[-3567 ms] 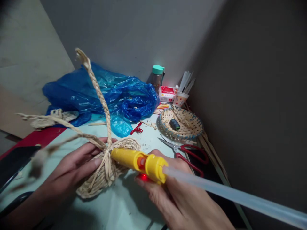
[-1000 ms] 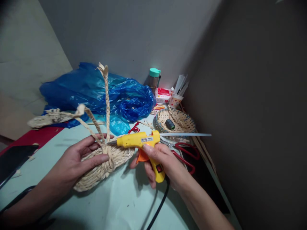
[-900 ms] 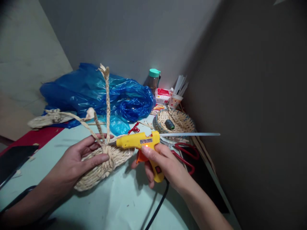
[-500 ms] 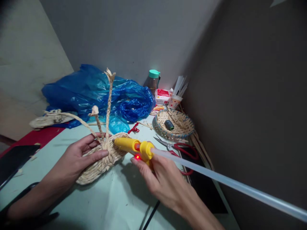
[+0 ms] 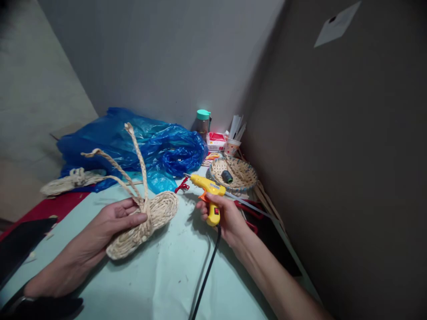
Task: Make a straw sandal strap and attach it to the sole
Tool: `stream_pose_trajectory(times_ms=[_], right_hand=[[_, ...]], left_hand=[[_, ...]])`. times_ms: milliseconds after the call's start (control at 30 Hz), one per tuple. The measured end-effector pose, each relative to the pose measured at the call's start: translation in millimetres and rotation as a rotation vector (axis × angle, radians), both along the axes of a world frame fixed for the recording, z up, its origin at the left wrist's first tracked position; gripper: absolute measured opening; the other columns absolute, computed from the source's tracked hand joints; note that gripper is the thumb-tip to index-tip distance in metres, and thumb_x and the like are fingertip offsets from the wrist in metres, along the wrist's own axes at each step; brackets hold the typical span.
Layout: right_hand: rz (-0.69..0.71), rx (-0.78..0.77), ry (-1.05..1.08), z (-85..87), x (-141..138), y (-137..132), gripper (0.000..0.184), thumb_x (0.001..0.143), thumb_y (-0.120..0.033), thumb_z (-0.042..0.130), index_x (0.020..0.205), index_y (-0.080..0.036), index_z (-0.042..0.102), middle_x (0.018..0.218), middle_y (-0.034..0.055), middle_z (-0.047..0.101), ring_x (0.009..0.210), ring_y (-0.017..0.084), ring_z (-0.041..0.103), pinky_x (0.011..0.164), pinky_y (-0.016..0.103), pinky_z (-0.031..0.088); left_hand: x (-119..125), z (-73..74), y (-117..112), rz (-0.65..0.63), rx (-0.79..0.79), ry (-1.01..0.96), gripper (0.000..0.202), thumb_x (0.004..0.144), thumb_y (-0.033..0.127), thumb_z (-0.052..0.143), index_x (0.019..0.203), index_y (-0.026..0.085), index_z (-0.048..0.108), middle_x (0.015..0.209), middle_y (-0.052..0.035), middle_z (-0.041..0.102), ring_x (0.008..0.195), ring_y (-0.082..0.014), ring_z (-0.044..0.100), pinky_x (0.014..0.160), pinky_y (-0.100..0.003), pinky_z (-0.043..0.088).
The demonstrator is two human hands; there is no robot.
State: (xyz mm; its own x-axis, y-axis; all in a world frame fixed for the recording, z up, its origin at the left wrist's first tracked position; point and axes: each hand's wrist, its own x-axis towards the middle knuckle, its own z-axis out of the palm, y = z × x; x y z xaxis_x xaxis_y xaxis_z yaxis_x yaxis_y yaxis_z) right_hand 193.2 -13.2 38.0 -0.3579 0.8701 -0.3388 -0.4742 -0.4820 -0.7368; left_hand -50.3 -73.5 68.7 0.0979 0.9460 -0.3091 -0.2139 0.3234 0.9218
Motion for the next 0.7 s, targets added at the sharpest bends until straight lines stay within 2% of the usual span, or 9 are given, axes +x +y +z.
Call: stream_pose_trajectory(times_ms=[100, 233, 333, 433, 567, 700], right_hand=[[-0.019, -0.044, -0.003, -6.9, 5, -1, 0.015, 0.086, -0.017, 0.056, 0.076, -0.011, 0.066, 0.066, 0.0072, 0.068, 0.048, 0.007, 0.056, 0.046, 0.013, 0.050], [-0.006, -0.072, -0.063, -15.1, 12, -5, 0.018, 0.090, -0.020, 0.056, 0.079, -0.009, 0.065, 0.071, 0.0101, 0.071, 0.047, 0.008, 0.060, 0.047, 0.016, 0.053], [0.023, -0.055, -0.113, -20.3, 15, -5, 0.021, 0.096, -0.026, 0.055, 0.087, -0.010, 0.064, 0.074, 0.0052, 0.071, 0.050, 0.009, 0.062, 0.049, 0.019, 0.053], [0.052, -0.021, -0.159, -23.9, 15, -2, 0.027, 0.098, -0.036, 0.054, 0.091, -0.012, 0.064, 0.076, 0.0014, 0.070, 0.054, 0.010, 0.063, 0.054, 0.023, 0.055], [0.088, 0.024, -0.241, -23.0, 11, -1, 0.031, 0.098, -0.039, 0.050, 0.089, -0.012, 0.062, 0.075, 0.0049, 0.069, 0.057, 0.012, 0.065, 0.059, 0.026, 0.057], [0.143, 0.087, -0.355, -14.7, 10, -5, 0.033, 0.095, -0.043, 0.048, 0.090, -0.012, 0.060, 0.075, 0.0107, 0.069, 0.065, 0.016, 0.069, 0.071, 0.033, 0.059]], left_hand=[[-1, -1.2, 0, -0.042, -0.017, 0.008, 0.045, 0.067, 0.020, 0.082, 0.108, 0.014, 0.065, 0.111, -0.0127, 0.076, 0.102, -0.0281, 0.072, 0.082, -0.032, 0.057], [-6, -7.8, 0, -0.045, -0.017, 0.141, 0.042, 0.063, 0.029, 0.085, 0.100, 0.019, 0.068, 0.103, -0.0076, 0.079, 0.098, -0.0286, 0.073, 0.081, -0.032, 0.057], [-11, -11.6, 0, -0.038, -0.005, 0.234, 0.038, 0.060, 0.032, 0.087, 0.093, 0.022, 0.070, 0.096, -0.0040, 0.079, 0.094, -0.0265, 0.074, 0.077, -0.028, 0.056], [-14, -11.8, 0, -0.085, -0.004, 0.235, 0.039, 0.061, 0.032, 0.087, 0.096, 0.025, 0.072, 0.101, -0.0034, 0.079, 0.097, -0.0263, 0.073, 0.079, -0.027, 0.056], [-13, -9.8, -1, -0.098, -0.009, 0.230, 0.041, 0.067, 0.037, 0.084, 0.103, 0.024, 0.070, 0.110, -0.0068, 0.077, 0.106, -0.0288, 0.071, 0.084, -0.032, 0.055], [-9, -7.8, -1, -0.122, -0.012, 0.183, 0.034, 0.068, 0.033, 0.084, 0.097, 0.023, 0.070, 0.109, -0.0055, 0.077, 0.104, -0.0276, 0.071, 0.085, -0.032, 0.055]])
